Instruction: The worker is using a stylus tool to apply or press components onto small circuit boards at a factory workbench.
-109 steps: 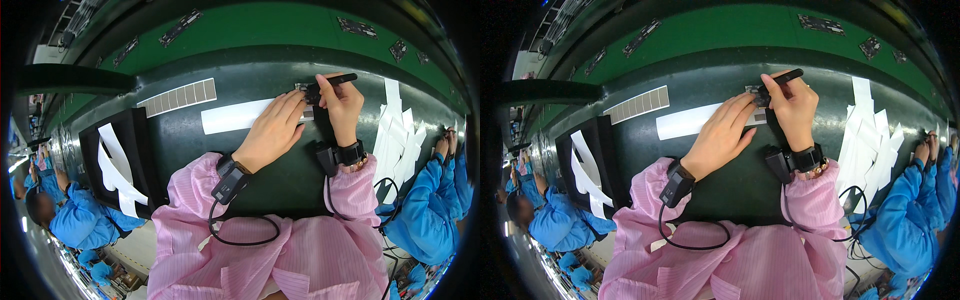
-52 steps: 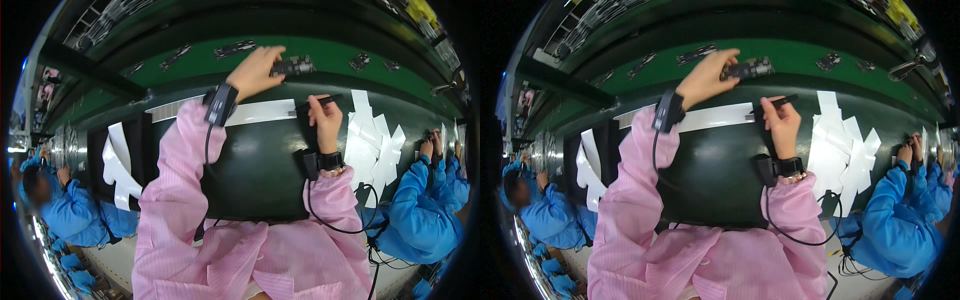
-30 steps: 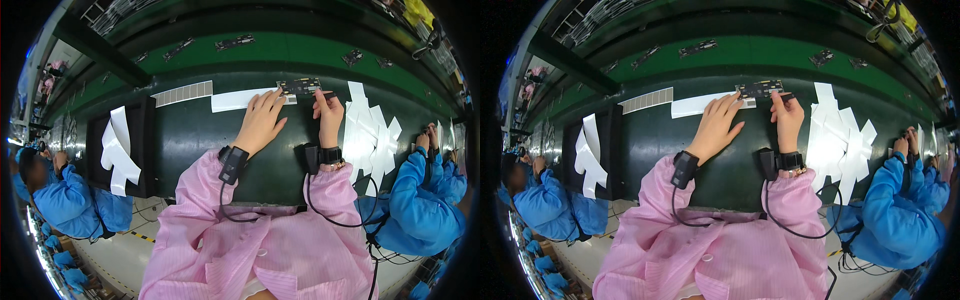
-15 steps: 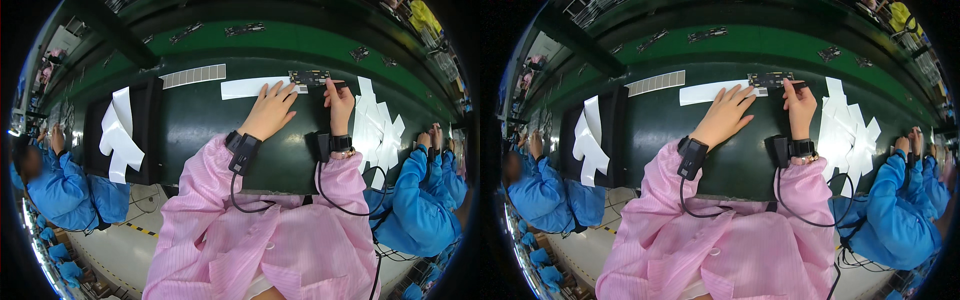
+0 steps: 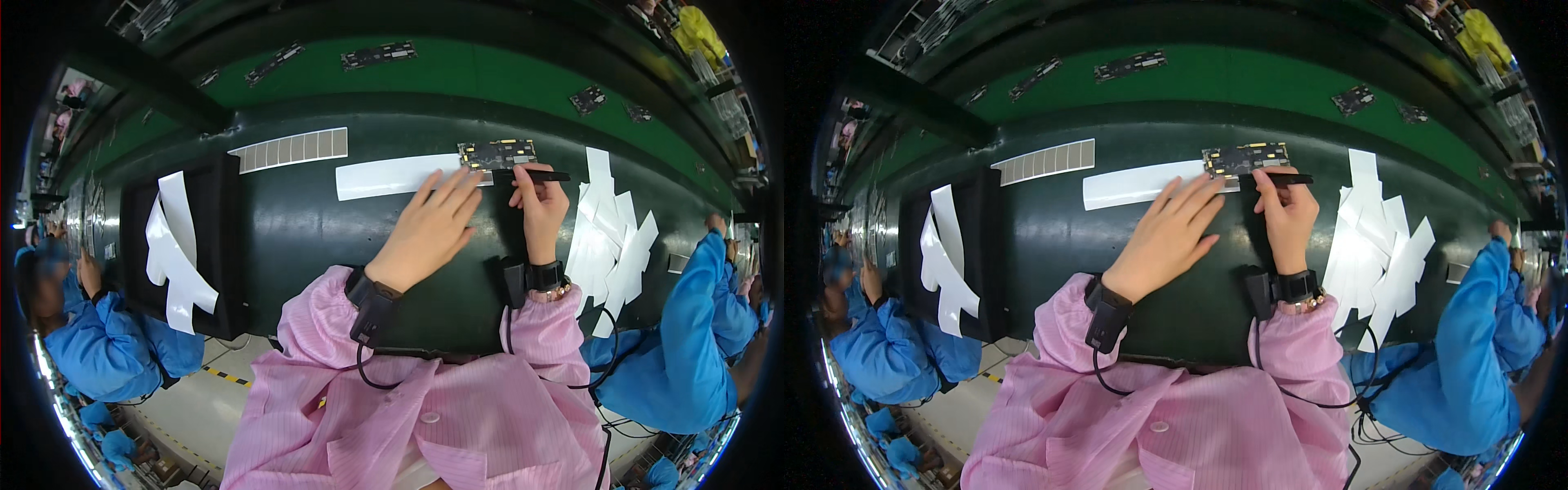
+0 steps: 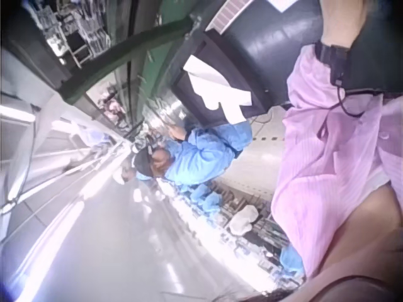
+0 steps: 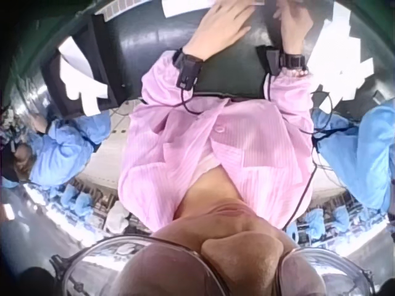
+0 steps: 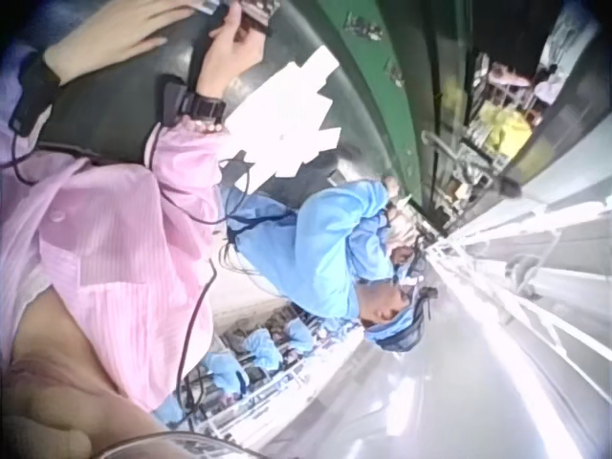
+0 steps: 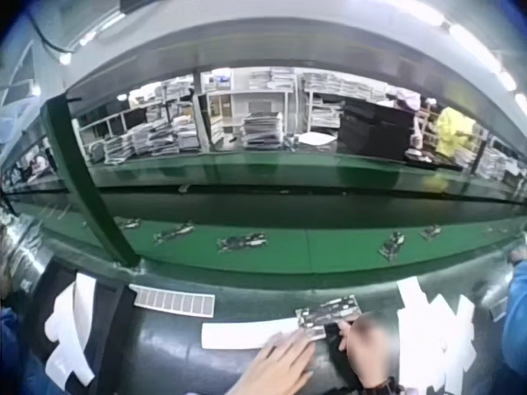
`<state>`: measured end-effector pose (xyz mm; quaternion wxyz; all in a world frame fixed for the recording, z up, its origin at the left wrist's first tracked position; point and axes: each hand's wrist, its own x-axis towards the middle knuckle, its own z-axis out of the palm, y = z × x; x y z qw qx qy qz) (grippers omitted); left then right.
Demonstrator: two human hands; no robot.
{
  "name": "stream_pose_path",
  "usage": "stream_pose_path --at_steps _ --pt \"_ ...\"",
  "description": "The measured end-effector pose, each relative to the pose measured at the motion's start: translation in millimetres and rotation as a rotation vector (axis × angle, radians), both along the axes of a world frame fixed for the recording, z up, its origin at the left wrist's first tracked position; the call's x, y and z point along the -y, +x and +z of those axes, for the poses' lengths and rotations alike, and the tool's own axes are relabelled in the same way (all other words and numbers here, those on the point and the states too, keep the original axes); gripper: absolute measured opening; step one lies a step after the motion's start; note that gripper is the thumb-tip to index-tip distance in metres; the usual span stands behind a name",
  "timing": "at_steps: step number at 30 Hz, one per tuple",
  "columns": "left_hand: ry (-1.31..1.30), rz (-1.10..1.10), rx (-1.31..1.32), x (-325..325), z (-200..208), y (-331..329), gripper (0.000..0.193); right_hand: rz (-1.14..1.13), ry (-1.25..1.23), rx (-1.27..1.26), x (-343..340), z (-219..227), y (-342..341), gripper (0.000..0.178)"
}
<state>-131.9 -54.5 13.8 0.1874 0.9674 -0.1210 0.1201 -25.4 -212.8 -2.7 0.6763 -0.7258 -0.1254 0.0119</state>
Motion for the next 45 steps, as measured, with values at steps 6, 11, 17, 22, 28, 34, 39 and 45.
stream_pose_path --at_steps 6,11,17,22,28,34,39,45 --pt "-0.013 -0.009 -0.036 9.6 -7.1 5.2 0.049 -0.033 -0.049 0.068 0.4 2.8 4.4 0.009" --pt "0.061 0.017 -0.048 8.7 -4.0 5.4 0.049 -0.015 -0.035 0.081 -1.9 1.2 9.1 0.008" --pt "0.119 0.014 -0.037 12.4 -3.9 2.9 0.048 -0.014 -0.04 0.125 0.0 3.8 6.8 0.01" --pt "0.136 0.032 -0.066 11.7 -3.1 -3.4 0.049 0.003 -0.052 0.145 -2.5 6.9 3.7 0.009" --pt "0.112 0.026 -0.09 8.4 -0.7 -5.7 0.052 -0.01 -0.067 0.104 -3.6 5.1 1.5 0.01" --pt "0.101 0.059 -0.123 9.9 1.9 -5.8 0.052 -0.009 -0.029 -0.005 -10.5 4.3 -2.1 0.011" --pt "0.093 0.077 -0.154 7.3 5.7 -5.1 0.053 0.06 -0.06 0.013 -15.9 0.9 7.3 0.011" --pt "0.067 0.094 -0.16 5.0 6.0 -2.4 0.052 0.051 -0.149 0.078 -17.6 4.9 2.4 0.007"
